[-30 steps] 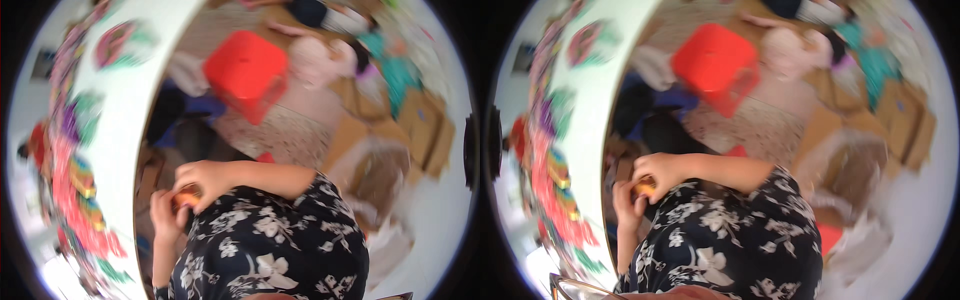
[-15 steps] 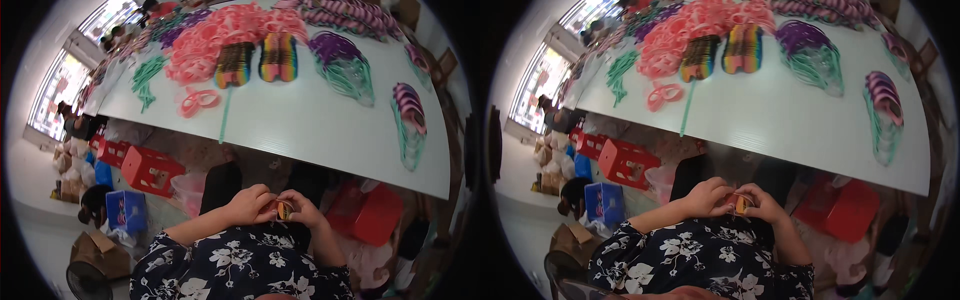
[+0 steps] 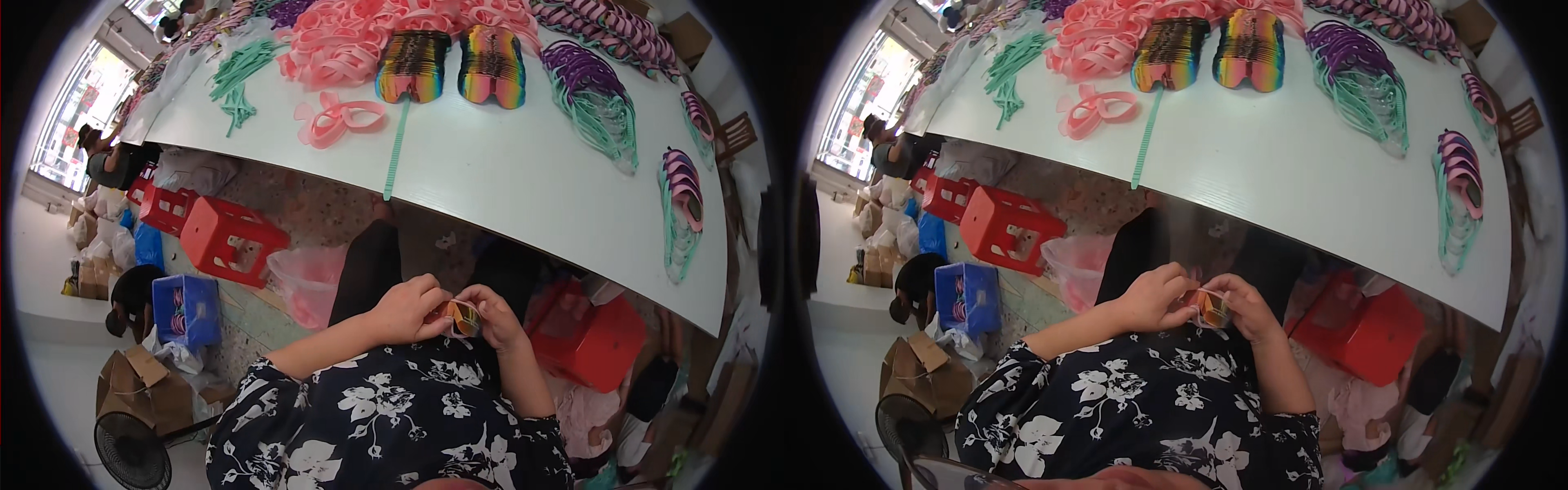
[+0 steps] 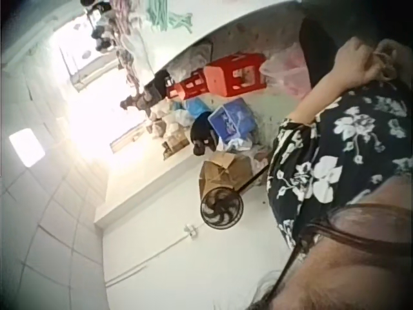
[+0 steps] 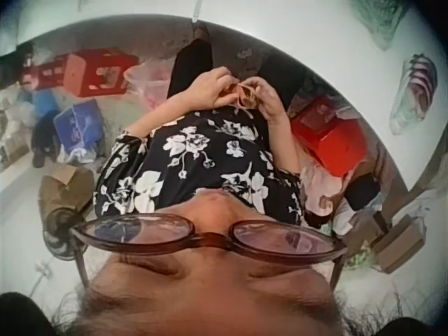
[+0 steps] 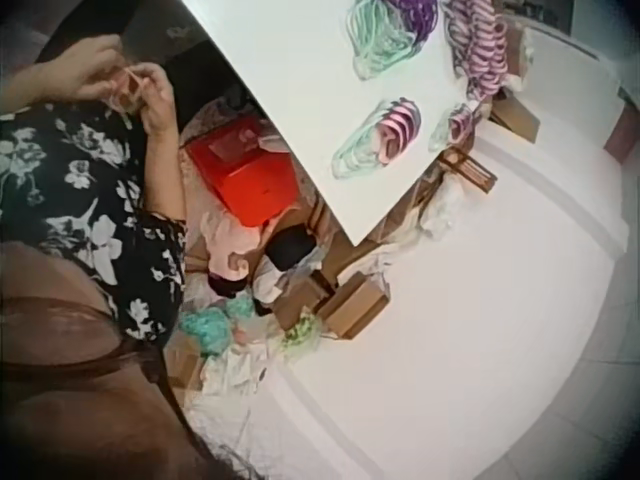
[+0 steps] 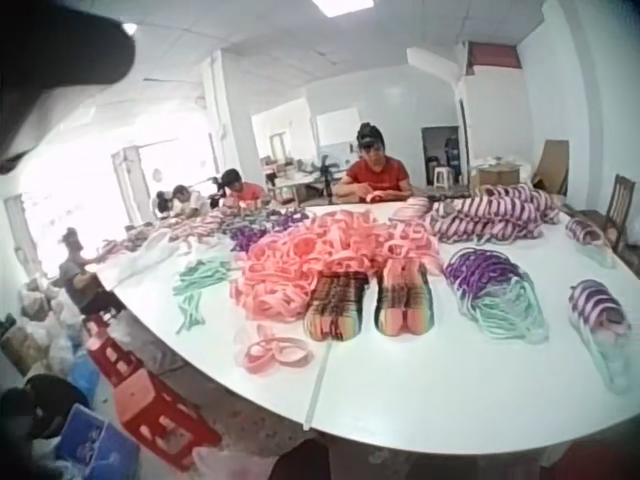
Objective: The person is seen assembling swimming goggles.
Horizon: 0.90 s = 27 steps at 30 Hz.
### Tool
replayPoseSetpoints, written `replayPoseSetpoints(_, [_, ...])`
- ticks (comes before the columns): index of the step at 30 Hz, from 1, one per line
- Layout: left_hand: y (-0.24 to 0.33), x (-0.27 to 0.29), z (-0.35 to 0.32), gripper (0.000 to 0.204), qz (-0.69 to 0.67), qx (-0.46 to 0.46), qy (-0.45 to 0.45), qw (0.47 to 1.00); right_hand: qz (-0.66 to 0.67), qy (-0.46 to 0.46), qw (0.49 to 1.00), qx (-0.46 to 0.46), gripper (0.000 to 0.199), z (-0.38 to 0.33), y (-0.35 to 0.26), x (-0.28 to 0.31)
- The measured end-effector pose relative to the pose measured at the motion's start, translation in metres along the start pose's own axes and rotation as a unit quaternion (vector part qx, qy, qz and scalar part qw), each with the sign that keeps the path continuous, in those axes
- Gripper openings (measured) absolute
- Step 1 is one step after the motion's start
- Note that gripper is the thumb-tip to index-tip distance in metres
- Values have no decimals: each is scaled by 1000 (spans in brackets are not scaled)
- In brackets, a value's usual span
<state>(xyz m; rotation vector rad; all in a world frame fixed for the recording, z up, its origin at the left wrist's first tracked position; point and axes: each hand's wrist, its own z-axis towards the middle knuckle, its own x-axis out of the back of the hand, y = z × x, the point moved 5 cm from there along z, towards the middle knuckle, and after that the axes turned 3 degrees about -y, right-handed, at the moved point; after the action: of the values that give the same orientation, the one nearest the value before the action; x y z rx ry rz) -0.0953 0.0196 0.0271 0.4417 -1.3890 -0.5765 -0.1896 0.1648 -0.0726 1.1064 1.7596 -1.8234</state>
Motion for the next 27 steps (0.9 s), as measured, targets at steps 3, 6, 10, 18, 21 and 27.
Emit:
replayPoseSetpoints(3, [-4, 8, 3, 36, -14, -31, 14, 999, 7, 26, 1000, -5, 57, -9, -6, 0])
replayPoseSetpoints(6, [-16, 7, 6, 36, -42, -49, 14, 998, 61, 51, 997, -9, 57, -22, -9, -2])
replayPoseSetpoints(10, [-23, 4, 11, 34, -106, -30, 9, 994, 84, 60, 994, 21, 53, -20, -9, -9])
replayPoseSetpoints(18, [-39, 7, 8, 36, -108, -24, 38, 993, 88, 47, 995, 25, 46, -20, -6, -3])
replayPoseSetpoints(21, [-50, 1, 7, 37, -108, -20, 39, 993, 134, 95, 985, 58, 35, -24, -5, -16])
replayPoseSetpoints(27, [-44, -6, 23, 32, -113, 18, 25, 993, 206, 101, 967, 113, 34, -26, -4, -14])
